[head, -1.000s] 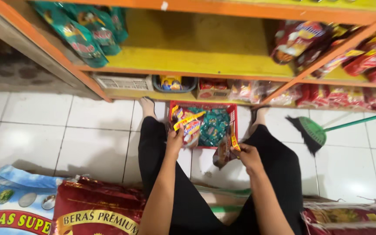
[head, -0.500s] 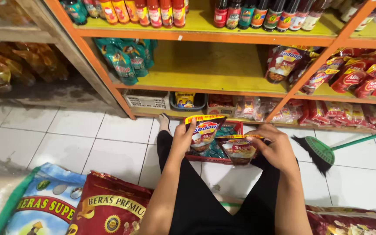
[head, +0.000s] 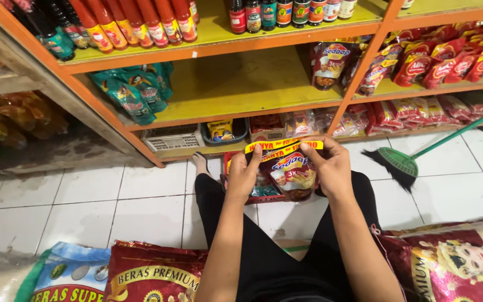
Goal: The person organizes small packets and larger bags of food items on grocery store shelves, moving packets from a red basket onto a shelf and picking up a larger seasoning packet from the floor to place it on a higher shelf.
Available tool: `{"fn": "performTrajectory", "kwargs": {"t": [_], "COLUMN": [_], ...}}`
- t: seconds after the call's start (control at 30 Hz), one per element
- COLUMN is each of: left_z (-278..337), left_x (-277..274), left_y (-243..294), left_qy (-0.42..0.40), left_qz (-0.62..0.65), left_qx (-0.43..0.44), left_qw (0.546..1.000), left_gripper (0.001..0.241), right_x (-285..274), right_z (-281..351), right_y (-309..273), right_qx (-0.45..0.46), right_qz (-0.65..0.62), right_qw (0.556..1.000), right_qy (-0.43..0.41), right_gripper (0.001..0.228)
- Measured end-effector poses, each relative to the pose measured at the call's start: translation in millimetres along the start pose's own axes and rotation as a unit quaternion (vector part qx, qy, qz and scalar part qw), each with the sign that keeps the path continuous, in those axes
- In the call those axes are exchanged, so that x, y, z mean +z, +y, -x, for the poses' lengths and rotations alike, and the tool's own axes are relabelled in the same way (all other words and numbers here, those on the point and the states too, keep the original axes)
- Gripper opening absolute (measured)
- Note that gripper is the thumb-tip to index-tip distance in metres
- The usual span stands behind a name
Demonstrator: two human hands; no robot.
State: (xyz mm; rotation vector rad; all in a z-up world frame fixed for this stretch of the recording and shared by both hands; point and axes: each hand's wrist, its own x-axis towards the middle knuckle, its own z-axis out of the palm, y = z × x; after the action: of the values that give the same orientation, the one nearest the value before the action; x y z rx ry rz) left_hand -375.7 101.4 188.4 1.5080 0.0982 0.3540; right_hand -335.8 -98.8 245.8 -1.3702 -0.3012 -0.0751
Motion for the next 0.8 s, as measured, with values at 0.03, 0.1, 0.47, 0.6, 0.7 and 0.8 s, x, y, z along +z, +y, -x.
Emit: {"fn": "performTrajectory", "kwargs": {"t": [0.03,0.1,0.47,0.6,0.7,0.8], "left_z": [1,1,1,10,19,19], "left_x": [1,2,-6,-5,6,28], "left_y": [4,12,-15,-27,-26,-28], "left_qy": [0.005,0.000,-0.016,-0.037,-0.067,-0.053], "left_qz": [-0.001,0.014,0.044,0.079,0.069,0.038], "left_qx": [-0.029,-0.033,-0.055,-0.043,0.022,0.026], "left_qw": [1.000,0.999,0.997,0.995,0.995,0.998], "left_gripper": [0.048,0.047,0.050,0.039,0.048,0.044], "right_x": [2,2,-5,-13,-18,-24], "right_z": [0,-2,0,6,2,-1], "right_y": [0,-2,-6,-9,-3,4], "right_qx": [0.003,0.020,0.035,0.017,0.023,0.055], "right_qz": [-0.035,-0.076,0.063,0.127,0.056,-0.040], "right_qw": [0.999,0.997,0.997,0.991,0.998,0.997], "right_qy": [0.016,0.016,-0.002,0.020,0.033,0.039], "right_gripper": [0.018,0.029,0.016,0.017,0.017,0.017]}}
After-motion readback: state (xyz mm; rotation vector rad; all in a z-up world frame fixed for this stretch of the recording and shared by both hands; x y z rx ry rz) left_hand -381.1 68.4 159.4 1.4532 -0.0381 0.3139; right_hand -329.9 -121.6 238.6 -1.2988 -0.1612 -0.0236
